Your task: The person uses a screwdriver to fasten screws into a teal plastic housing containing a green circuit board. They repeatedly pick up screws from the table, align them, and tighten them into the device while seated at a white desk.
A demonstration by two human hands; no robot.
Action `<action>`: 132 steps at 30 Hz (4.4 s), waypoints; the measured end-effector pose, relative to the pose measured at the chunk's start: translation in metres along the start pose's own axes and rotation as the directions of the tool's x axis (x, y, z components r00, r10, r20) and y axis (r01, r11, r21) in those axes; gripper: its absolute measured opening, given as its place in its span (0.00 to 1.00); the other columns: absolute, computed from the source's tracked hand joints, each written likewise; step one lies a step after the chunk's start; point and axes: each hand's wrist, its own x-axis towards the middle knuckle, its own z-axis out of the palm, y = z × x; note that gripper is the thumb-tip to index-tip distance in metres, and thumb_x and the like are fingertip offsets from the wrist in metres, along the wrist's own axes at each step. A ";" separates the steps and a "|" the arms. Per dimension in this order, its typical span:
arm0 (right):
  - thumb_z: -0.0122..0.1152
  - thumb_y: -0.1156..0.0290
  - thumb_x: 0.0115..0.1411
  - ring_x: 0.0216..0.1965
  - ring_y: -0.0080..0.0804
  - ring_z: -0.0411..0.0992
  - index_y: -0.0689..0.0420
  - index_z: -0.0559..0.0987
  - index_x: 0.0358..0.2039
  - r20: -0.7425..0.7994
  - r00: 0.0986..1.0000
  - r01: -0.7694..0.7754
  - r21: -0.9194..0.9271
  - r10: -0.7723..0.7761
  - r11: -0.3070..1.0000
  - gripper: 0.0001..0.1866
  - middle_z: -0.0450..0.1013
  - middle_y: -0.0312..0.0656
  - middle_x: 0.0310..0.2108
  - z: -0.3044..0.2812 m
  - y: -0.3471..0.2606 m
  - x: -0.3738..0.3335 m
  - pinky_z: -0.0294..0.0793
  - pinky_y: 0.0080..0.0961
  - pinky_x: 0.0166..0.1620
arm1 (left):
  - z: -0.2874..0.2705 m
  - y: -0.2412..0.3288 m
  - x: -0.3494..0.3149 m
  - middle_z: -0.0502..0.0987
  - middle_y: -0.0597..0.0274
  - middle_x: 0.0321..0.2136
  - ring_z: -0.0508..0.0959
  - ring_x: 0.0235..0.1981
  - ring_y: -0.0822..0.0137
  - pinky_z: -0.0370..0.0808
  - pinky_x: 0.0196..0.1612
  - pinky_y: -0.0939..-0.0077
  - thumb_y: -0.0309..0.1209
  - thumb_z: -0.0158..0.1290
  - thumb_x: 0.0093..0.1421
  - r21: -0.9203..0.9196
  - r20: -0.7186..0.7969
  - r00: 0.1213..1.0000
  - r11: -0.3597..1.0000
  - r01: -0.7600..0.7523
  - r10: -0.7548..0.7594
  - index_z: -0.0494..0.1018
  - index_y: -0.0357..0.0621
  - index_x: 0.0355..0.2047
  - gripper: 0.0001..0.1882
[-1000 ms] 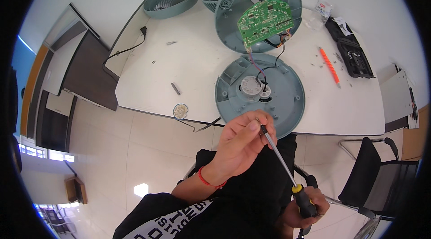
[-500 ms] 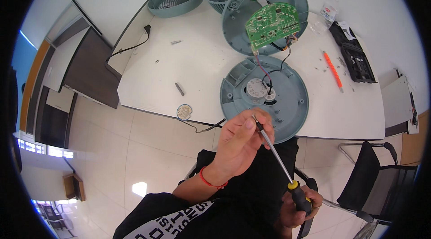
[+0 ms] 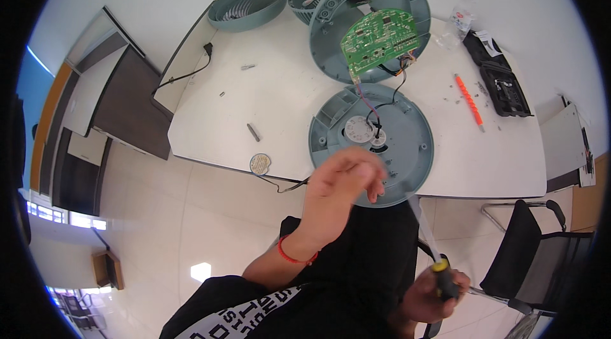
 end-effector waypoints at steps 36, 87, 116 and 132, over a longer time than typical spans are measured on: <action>0.38 0.56 0.73 0.25 0.24 0.56 0.64 0.71 0.57 -0.190 0.934 0.252 -0.249 -0.302 0.935 0.26 0.58 0.37 0.22 -0.014 -0.030 0.037 0.54 0.23 0.28 | -0.368 0.151 0.014 0.82 0.44 0.37 0.82 0.38 0.42 0.79 0.44 0.49 0.30 0.49 0.63 0.640 -0.413 0.781 -0.461 0.614 0.468 0.78 0.45 0.51 0.17; 0.40 0.57 0.72 0.24 0.22 0.55 0.66 0.71 0.57 -0.129 0.970 0.168 -0.268 -0.208 0.949 0.26 0.58 0.35 0.22 0.004 -0.004 0.029 0.54 0.20 0.28 | -0.357 0.158 -0.020 0.79 0.55 0.34 0.80 0.36 0.51 0.76 0.40 0.60 0.29 0.57 0.60 0.829 -0.266 0.817 -0.311 0.465 0.512 0.82 0.43 0.39 0.09; 0.60 0.60 0.61 0.21 0.31 0.73 0.65 0.69 0.40 0.367 0.923 -0.216 0.255 0.113 0.942 0.20 0.72 0.48 0.21 0.056 -0.002 -0.024 0.76 0.21 0.22 | -0.056 0.061 -0.056 0.81 0.48 0.42 0.84 0.41 0.57 0.84 0.41 0.74 0.25 0.50 0.70 -0.660 0.115 0.956 0.698 0.278 -0.271 0.75 0.37 0.49 0.10; 0.57 0.59 0.63 0.20 0.30 0.72 0.66 0.70 0.40 0.323 0.941 -0.186 0.246 0.100 0.951 0.20 0.72 0.49 0.21 0.048 0.001 -0.020 0.71 0.18 0.18 | -0.049 0.056 -0.054 0.82 0.46 0.36 0.86 0.36 0.55 0.84 0.34 0.75 0.22 0.53 0.67 -0.238 0.028 0.999 0.970 0.050 -0.045 0.76 0.32 0.44 0.07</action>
